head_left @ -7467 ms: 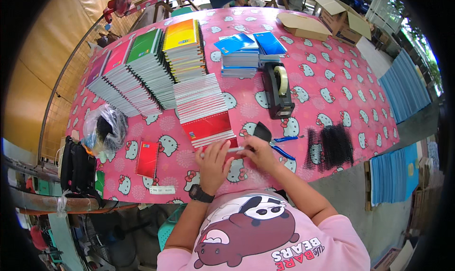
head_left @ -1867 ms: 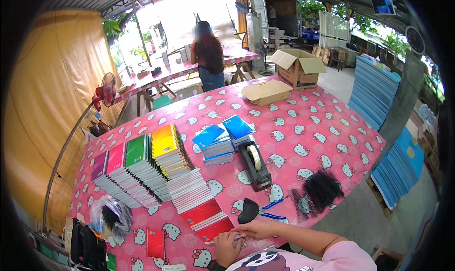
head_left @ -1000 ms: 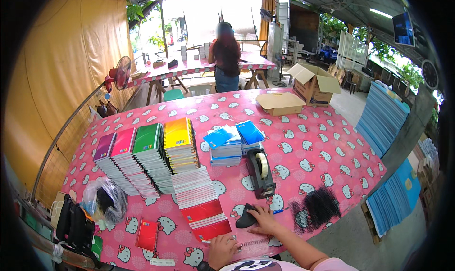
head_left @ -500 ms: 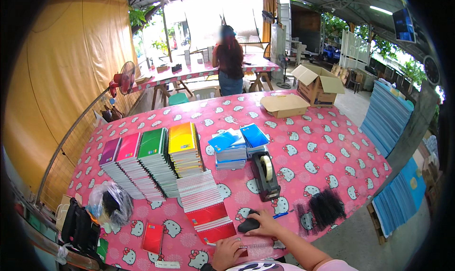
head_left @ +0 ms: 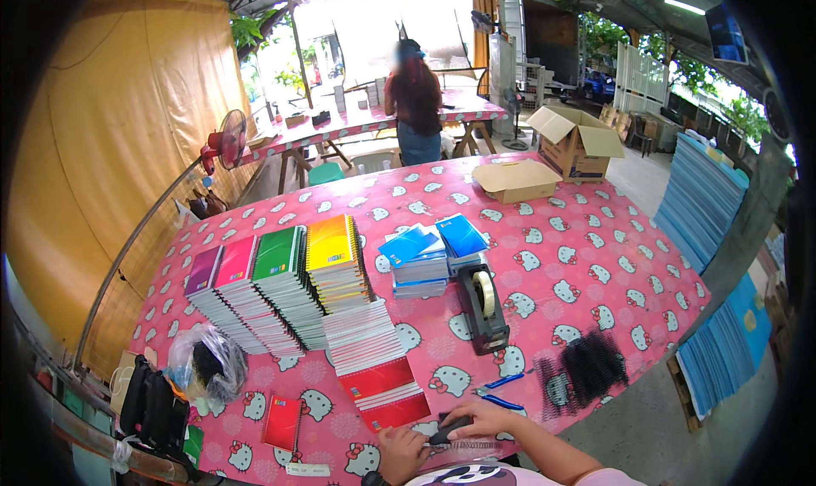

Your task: The person organizes stacks of notebooks by hand on a table, aligns the pages, and manually threads spiral binding coils through the pre-punched holes of each notebook.

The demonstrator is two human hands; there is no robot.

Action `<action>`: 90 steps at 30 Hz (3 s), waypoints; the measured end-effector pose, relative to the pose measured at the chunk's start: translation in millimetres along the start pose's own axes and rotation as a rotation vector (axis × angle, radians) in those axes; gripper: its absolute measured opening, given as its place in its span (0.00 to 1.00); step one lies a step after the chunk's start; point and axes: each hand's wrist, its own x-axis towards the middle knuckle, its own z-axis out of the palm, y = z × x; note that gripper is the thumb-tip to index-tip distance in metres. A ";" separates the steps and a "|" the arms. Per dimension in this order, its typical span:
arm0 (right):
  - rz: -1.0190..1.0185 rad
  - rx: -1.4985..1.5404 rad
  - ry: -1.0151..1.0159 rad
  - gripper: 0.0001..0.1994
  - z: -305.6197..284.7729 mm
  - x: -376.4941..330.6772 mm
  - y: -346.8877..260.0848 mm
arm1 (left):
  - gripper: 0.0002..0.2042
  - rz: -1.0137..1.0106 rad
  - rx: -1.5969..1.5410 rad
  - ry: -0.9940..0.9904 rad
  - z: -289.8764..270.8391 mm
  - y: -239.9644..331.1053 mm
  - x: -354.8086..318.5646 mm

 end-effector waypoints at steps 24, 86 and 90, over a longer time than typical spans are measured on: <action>0.024 0.085 0.005 0.23 -2.7 12.3 -20.7 | 0.21 -0.180 -0.146 0.088 -11.4 5.1 -5.1; -0.083 0.489 -0.173 0.23 35.1 27.8 -11.1 | 0.11 -0.243 -0.529 0.002 -46.1 -9.1 -17.7; -0.207 0.218 0.031 0.22 26.7 27.1 1.3 | 0.15 -0.250 -0.326 -0.010 -42.8 -10.8 -20.1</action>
